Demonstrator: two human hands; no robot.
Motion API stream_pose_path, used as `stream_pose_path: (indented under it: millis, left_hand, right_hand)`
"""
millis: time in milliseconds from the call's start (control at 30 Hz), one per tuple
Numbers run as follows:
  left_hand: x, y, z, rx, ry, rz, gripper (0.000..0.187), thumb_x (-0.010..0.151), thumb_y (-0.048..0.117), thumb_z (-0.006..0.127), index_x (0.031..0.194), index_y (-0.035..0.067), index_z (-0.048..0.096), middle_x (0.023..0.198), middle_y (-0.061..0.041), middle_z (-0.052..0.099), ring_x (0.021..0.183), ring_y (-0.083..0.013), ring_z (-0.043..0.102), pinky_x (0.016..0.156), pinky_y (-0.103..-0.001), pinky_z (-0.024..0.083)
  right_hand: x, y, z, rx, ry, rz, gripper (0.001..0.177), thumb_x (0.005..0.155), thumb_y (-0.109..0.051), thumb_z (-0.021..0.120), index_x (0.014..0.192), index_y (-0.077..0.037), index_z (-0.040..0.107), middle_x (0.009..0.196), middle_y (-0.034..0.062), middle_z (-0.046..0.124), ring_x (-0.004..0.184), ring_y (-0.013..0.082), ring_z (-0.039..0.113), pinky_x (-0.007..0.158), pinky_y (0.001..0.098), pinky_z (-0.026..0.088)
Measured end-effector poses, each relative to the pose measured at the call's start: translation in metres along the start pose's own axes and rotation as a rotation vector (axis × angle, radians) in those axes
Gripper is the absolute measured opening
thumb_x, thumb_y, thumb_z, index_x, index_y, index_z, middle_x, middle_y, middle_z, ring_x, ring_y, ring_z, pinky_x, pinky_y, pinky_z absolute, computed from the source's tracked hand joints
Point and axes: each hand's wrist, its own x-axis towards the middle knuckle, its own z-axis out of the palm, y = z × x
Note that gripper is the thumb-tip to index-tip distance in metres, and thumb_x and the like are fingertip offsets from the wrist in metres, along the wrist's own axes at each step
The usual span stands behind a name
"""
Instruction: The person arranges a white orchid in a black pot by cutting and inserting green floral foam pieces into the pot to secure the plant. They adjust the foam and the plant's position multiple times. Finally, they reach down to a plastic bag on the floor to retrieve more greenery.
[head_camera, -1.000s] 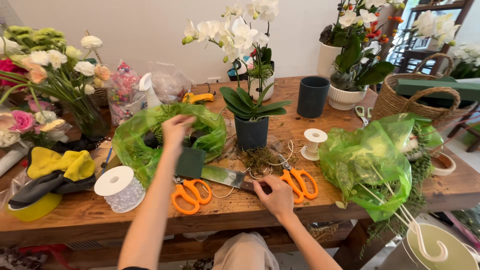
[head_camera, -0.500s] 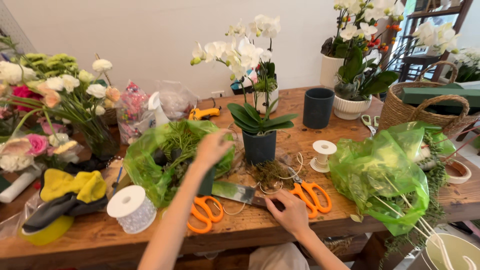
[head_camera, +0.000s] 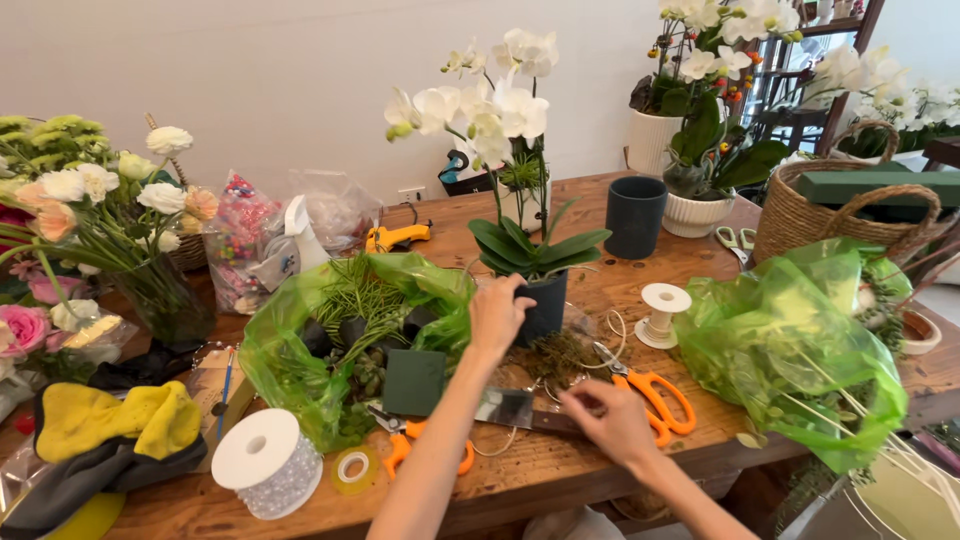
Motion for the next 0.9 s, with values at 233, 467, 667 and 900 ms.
stream_pose_path:
  millis: [233,467,667,900]
  left_hand:
    - [0.002,-0.012,-0.020,-0.459,0.193,-0.041,0.011,0.094,0.018,0.066,0.100,0.015,0.075,0.082,-0.007,0.072,0.076,-0.0225,0.068,0.071,-0.034,0.056]
    - [0.082,-0.022,-0.071,-1.027,0.186,-0.381,0.074,0.102,0.065,0.041,0.138,0.001,0.052,0.132,-0.023,0.059,0.123,-0.0320,0.057,0.106,-0.043,0.043]
    - [0.104,-0.006,-0.072,-1.200,-0.223,-0.408,0.117,0.079,0.095,0.024,0.141,-0.001,0.050,0.129,-0.025,0.062,0.116,-0.0360,0.062,0.108,-0.048,0.038]
    - [0.101,0.000,-0.070,-1.271,-0.282,-0.384,0.117,0.076,0.096,0.030,0.126,-0.004,0.064,0.115,-0.020,0.070,0.097,-0.0282,0.073,0.094,-0.035,0.058]
  right_hand:
    - [0.078,0.004,-0.006,0.143,0.084,0.060,0.019,0.085,-0.022,0.080,0.100,-0.010,0.079,0.089,0.0155,0.079,0.086,0.0310,0.076,0.074,0.0411,0.061]
    - [0.135,0.003,-0.010,-0.059,0.043,-0.081,0.048,0.083,-0.025,0.081,0.126,-0.008,0.067,0.115,0.0169,0.071,0.105,0.0324,0.069,0.087,0.0435,0.057]
    - [0.149,-0.005,-0.001,-0.304,0.003,-0.200,0.037,0.086,-0.028,0.077,0.117,-0.010,0.068,0.116,0.0079,0.068,0.099,0.0265,0.069,0.079,0.0369,0.059]
    - [0.151,-0.002,0.006,-0.379,0.055,-0.268,0.025,0.088,-0.035,0.075,0.101,-0.014,0.070,0.101,0.0005,0.066,0.094,0.0232,0.066,0.074,0.0329,0.057]
